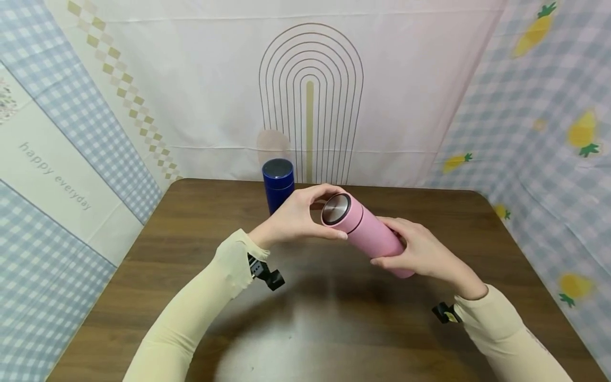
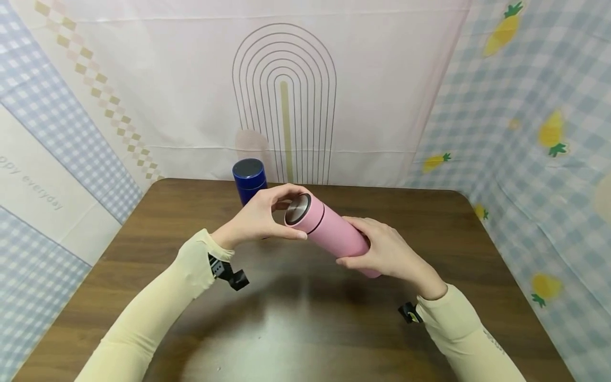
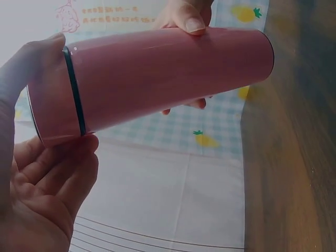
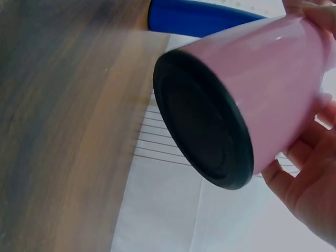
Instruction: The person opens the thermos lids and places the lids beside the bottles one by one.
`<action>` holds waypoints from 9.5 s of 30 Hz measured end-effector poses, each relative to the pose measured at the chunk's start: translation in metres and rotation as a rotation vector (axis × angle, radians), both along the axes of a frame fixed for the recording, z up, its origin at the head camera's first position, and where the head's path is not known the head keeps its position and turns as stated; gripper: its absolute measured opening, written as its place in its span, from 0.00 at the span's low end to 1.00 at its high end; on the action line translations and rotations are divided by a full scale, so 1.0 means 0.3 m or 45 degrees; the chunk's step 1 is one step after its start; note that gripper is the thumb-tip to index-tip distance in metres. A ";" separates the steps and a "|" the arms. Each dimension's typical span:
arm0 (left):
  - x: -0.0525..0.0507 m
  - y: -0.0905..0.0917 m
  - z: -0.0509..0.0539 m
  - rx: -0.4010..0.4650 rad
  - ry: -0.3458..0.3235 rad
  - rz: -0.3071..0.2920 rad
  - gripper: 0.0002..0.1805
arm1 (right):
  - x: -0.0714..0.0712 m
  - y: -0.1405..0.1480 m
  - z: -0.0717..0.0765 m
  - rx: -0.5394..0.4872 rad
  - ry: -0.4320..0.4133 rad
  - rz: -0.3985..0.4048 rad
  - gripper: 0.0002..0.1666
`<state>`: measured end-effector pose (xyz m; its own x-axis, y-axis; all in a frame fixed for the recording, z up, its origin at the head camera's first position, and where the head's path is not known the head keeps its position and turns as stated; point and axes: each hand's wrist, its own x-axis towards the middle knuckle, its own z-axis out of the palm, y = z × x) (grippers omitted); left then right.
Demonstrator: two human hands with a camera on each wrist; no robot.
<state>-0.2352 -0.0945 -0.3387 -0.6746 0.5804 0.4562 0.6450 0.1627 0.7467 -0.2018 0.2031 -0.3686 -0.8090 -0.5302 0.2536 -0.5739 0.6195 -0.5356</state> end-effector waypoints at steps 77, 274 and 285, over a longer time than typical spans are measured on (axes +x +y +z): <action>0.037 -0.039 0.102 -0.188 0.402 -0.254 0.44 | 0.013 -0.020 0.044 -0.047 -0.194 0.068 0.41; 0.060 -0.095 0.092 -0.642 0.331 0.014 0.42 | 0.045 -0.006 0.012 0.056 0.139 -0.130 0.46; 0.059 -0.091 0.092 -0.651 0.369 0.053 0.47 | 0.044 -0.008 0.013 0.052 0.156 -0.124 0.45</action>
<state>-0.2174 -0.1217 -0.3110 -0.5910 0.7511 0.2942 0.7964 0.4851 0.3612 -0.1887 0.2005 -0.3648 -0.8213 -0.4627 0.3337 -0.5697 0.6951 -0.4384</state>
